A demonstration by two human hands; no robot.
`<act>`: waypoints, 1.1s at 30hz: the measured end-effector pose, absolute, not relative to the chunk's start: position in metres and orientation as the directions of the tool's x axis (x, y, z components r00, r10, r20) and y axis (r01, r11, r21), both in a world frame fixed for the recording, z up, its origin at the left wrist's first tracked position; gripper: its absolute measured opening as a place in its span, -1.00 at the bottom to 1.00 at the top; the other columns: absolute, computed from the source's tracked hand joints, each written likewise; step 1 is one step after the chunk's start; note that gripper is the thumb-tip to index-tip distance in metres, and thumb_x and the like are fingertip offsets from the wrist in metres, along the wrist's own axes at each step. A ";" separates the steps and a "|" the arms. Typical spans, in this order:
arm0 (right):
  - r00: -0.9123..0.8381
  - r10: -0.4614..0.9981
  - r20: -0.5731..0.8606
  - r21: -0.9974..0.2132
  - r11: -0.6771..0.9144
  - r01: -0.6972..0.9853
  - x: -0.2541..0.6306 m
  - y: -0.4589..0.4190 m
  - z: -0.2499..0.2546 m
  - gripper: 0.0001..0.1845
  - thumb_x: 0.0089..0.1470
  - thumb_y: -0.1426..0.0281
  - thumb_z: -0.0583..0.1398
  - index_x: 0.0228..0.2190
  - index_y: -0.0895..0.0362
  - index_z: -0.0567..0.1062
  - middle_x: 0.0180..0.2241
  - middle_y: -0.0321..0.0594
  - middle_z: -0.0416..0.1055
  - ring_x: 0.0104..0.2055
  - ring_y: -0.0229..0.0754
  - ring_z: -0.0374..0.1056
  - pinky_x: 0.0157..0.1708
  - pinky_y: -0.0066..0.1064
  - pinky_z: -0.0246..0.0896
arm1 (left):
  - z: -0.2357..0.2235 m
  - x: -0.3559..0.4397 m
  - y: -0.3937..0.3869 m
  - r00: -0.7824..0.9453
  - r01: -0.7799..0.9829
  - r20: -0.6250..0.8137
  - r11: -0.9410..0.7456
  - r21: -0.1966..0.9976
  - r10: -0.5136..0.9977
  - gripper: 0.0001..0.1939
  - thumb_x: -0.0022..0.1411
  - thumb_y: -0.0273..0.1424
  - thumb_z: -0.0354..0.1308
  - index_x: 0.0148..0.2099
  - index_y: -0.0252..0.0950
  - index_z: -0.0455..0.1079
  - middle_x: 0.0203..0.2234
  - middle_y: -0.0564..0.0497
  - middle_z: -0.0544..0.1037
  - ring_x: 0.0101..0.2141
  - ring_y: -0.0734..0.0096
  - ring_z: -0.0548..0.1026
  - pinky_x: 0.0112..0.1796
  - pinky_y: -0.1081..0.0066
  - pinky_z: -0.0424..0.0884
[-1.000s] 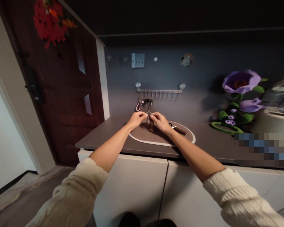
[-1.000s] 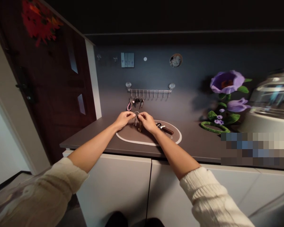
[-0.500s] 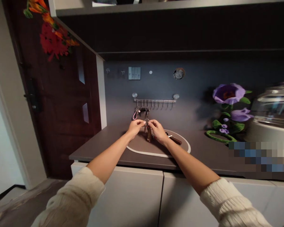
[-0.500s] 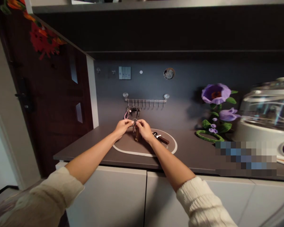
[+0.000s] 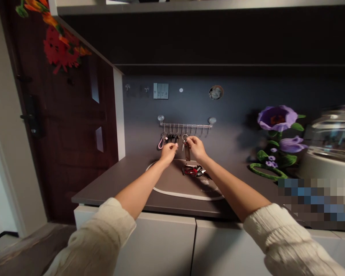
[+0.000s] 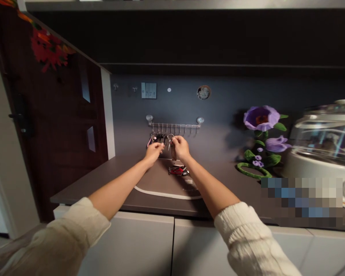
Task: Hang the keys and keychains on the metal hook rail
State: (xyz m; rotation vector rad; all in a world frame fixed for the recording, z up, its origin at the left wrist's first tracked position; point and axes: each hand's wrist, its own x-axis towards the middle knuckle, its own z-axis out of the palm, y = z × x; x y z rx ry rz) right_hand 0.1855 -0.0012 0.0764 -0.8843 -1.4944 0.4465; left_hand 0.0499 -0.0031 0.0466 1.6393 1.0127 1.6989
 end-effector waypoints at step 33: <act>0.523 0.743 0.417 -0.907 0.302 0.295 0.159 0.072 0.087 -0.81 -0.11 0.39 0.14 -0.44 0.20 0.52 -0.37 -0.11 0.50 -0.35 -0.19 0.40 -0.33 -0.44 0.24 | 0.022 0.037 -0.002 0.221 0.779 0.702 -0.556 0.290 0.677 -0.74 0.22 -0.38 -0.10 -0.28 -0.28 0.42 -0.35 -0.05 0.48 -0.30 0.40 0.40 -0.26 0.44 0.27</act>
